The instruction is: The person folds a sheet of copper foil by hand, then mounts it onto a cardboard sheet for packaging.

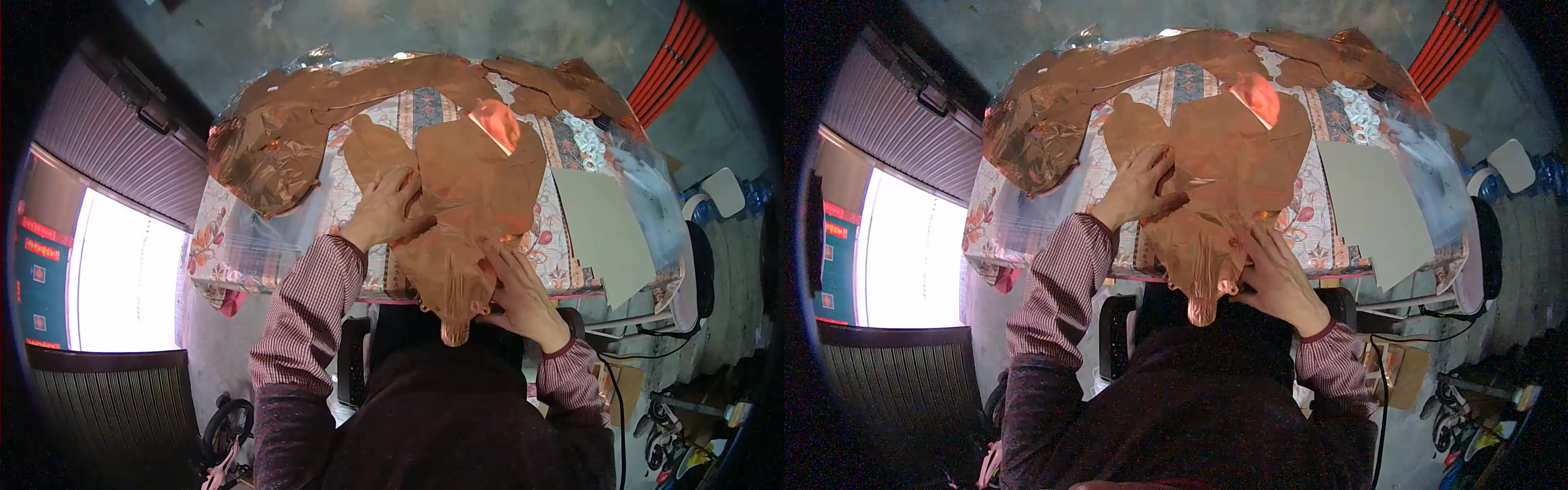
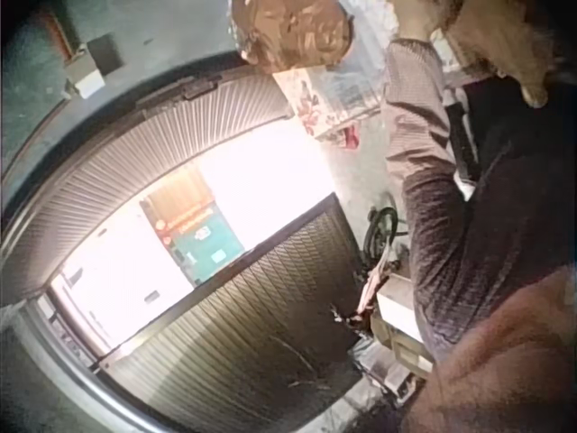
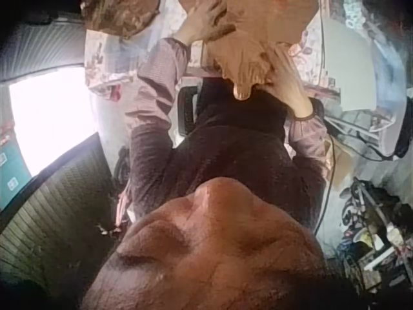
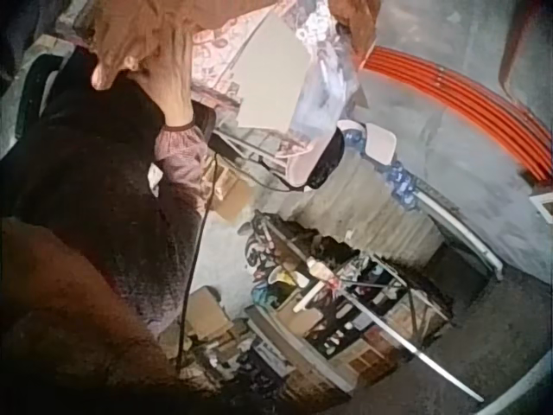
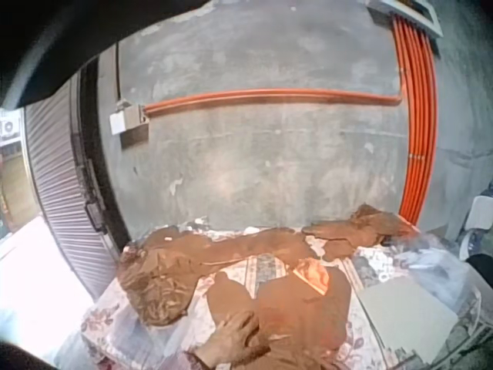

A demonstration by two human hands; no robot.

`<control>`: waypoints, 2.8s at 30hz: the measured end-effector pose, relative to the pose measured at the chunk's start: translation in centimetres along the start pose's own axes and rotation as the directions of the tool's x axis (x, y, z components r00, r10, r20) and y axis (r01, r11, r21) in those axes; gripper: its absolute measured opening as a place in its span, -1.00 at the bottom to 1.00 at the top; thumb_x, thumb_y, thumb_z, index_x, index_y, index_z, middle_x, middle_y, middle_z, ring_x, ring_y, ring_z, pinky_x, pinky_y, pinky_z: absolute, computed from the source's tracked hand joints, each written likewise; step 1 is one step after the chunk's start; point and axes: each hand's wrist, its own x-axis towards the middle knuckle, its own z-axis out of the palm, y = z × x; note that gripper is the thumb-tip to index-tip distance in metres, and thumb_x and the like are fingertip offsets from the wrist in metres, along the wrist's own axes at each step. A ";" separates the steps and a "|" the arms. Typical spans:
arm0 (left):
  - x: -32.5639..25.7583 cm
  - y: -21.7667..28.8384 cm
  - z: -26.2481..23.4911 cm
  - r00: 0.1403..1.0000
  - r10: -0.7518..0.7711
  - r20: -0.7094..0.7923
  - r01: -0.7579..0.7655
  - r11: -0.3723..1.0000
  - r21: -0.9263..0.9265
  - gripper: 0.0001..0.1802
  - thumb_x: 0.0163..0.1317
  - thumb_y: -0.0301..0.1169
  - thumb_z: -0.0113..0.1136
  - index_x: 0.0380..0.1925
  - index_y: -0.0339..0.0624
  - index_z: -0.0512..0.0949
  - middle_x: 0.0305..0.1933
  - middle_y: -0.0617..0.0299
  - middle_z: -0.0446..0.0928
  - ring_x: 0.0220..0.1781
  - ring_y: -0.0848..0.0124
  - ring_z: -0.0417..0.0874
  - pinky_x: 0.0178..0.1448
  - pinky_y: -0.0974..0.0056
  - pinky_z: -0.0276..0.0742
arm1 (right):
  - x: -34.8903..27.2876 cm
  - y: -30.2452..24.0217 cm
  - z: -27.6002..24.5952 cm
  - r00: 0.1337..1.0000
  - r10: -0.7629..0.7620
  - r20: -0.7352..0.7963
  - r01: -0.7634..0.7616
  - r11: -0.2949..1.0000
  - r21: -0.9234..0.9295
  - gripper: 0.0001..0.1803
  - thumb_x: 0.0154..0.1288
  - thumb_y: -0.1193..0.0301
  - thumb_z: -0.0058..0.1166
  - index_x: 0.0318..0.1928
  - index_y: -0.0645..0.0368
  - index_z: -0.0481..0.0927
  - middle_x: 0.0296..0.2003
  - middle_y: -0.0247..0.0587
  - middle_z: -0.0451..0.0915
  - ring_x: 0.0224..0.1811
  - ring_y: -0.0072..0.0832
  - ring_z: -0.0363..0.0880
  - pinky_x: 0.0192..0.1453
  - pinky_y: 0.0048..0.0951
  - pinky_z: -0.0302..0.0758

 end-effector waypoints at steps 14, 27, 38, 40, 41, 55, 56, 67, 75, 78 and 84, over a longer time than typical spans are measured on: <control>0.2 0.1 -0.2 0.998 0.046 -0.047 -0.047 0.999 -0.021 -0.20 0.05 0.14 0.25 0.22 -0.05 0.34 0.25 0.00 0.27 0.37 0.10 0.22 0.44 -0.04 0.01 | 1.8 0.6 0.9 0.902 0.242 -0.358 -0.165 0.959 0.231 -0.46 0.05 0.38 0.29 0.09 0.20 0.50 0.24 0.07 0.33 0.32 -0.01 0.26 0.34 -0.08 0.23; 0.0 0.2 -0.1 0.998 0.046 -0.051 -0.044 0.999 0.032 -0.17 0.06 0.12 0.26 0.25 -0.11 0.33 0.29 0.02 0.24 0.37 0.07 0.22 0.43 -0.02 0.08 | 7.2 4.8 1.9 0.969 0.228 -0.094 -0.237 0.966 -0.101 -0.35 0.29 0.08 0.04 0.30 0.11 0.30 0.35 0.03 0.18 0.45 -0.13 0.04 0.47 -0.11 -0.03; 0.0 0.1 -0.1 0.997 0.051 -0.052 -0.050 0.999 0.013 -0.15 0.05 0.11 0.28 0.25 -0.13 0.33 0.32 0.00 0.22 0.39 0.07 0.19 0.43 -0.02 0.07 | 7.5 4.9 2.1 0.984 0.159 -0.080 -0.166 0.982 -0.088 -0.36 0.31 0.04 0.01 0.29 0.10 0.34 0.36 0.00 0.18 0.46 -0.17 0.03 0.47 -0.14 -0.03; 0.1 0.3 -0.1 0.998 0.039 -0.039 -0.038 0.999 0.026 -0.14 0.05 0.11 0.28 0.26 -0.14 0.31 0.33 0.00 0.22 0.40 0.07 0.19 0.44 -0.01 0.06 | 7.3 5.0 2.2 0.985 0.152 -0.087 -0.159 0.983 -0.086 -0.36 0.30 0.04 0.01 0.29 0.10 0.34 0.36 -0.01 0.18 0.46 -0.18 0.03 0.48 -0.14 -0.03; 0.0 0.3 -0.2 0.999 0.039 -0.039 -0.038 0.999 0.027 -0.14 0.05 0.11 0.28 0.26 -0.14 0.31 0.33 0.00 0.22 0.40 0.07 0.19 0.44 -0.01 0.06 | 7.4 4.9 2.2 0.985 0.151 -0.087 -0.159 0.984 -0.085 -0.36 0.30 0.04 0.01 0.29 0.10 0.34 0.36 -0.01 0.18 0.46 -0.18 0.03 0.48 -0.14 -0.03; 0.2 0.2 -0.4 0.999 0.032 0.013 -0.032 0.999 -0.011 -0.18 0.09 0.16 0.19 0.30 0.06 0.28 0.30 -0.02 0.21 0.41 0.09 0.16 0.49 -0.09 -0.06 | 7.5 4.7 1.9 0.984 0.152 -0.091 -0.157 0.987 -0.046 -0.38 0.30 0.17 0.06 0.30 0.14 0.31 0.36 0.02 0.17 0.46 -0.14 0.03 0.47 -0.15 -0.02; 0.2 0.1 -0.4 0.999 0.033 0.013 -0.033 0.999 -0.010 -0.18 0.09 0.16 0.19 0.30 0.06 0.28 0.30 -0.02 0.21 0.41 0.09 0.16 0.49 -0.09 -0.06 | 7.5 4.6 1.9 0.984 0.152 -0.092 -0.157 0.987 -0.046 -0.38 0.30 0.17 0.06 0.30 0.14 0.31 0.36 0.02 0.17 0.46 -0.14 0.03 0.47 -0.15 -0.02; 0.1 0.3 -0.3 0.999 0.045 0.004 -0.045 0.999 0.019 -0.26 0.11 0.15 0.18 0.25 0.07 0.37 0.32 -0.06 0.20 0.40 0.07 0.18 0.47 -0.11 -0.04 | 7.4 4.5 1.5 0.983 0.170 -0.070 -0.171 0.985 -0.013 -0.37 0.27 0.22 0.10 0.31 0.11 0.31 0.37 0.00 0.15 0.46 -0.14 0.02 0.48 -0.15 -0.03; -0.2 0.4 -0.6 0.998 0.057 -0.018 -0.057 0.998 -0.005 -0.29 0.10 0.10 0.22 0.23 0.06 0.40 0.30 -0.06 0.22 0.38 0.05 0.22 0.45 -0.11 0.00 | 2.3 3.9 -0.7 0.876 0.307 -0.372 -0.304 0.950 0.070 -0.79 0.21 0.40 0.09 -0.20 0.27 0.53 -0.26 0.04 0.51 -0.19 -0.08 0.49 -0.09 -0.21 0.42; -0.1 0.4 -0.6 0.998 0.057 -0.024 -0.057 0.998 0.007 -0.31 0.11 0.05 0.24 0.22 0.06 0.39 0.30 -0.07 0.23 0.37 0.02 0.23 0.43 -0.11 0.04 | -0.9 3.6 -0.8 0.836 0.449 -0.315 -0.465 0.885 0.028 -0.77 0.19 0.45 0.08 -0.13 0.24 0.55 -0.25 0.00 0.51 -0.18 -0.07 0.48 -0.09 -0.20 0.41; 0.2 0.6 -0.7 0.998 0.068 -0.016 -0.067 0.997 0.027 -0.32 0.13 0.06 0.22 0.22 0.06 0.40 0.30 -0.07 0.23 0.37 0.01 0.25 0.44 -0.12 0.03 | 0.7 6.7 -0.7 0.909 0.347 -0.230 -0.370 0.927 -0.061 -0.56 0.26 0.39 0.01 0.16 0.14 0.45 0.13 0.01 0.38 0.14 -0.05 0.38 0.18 -0.18 0.34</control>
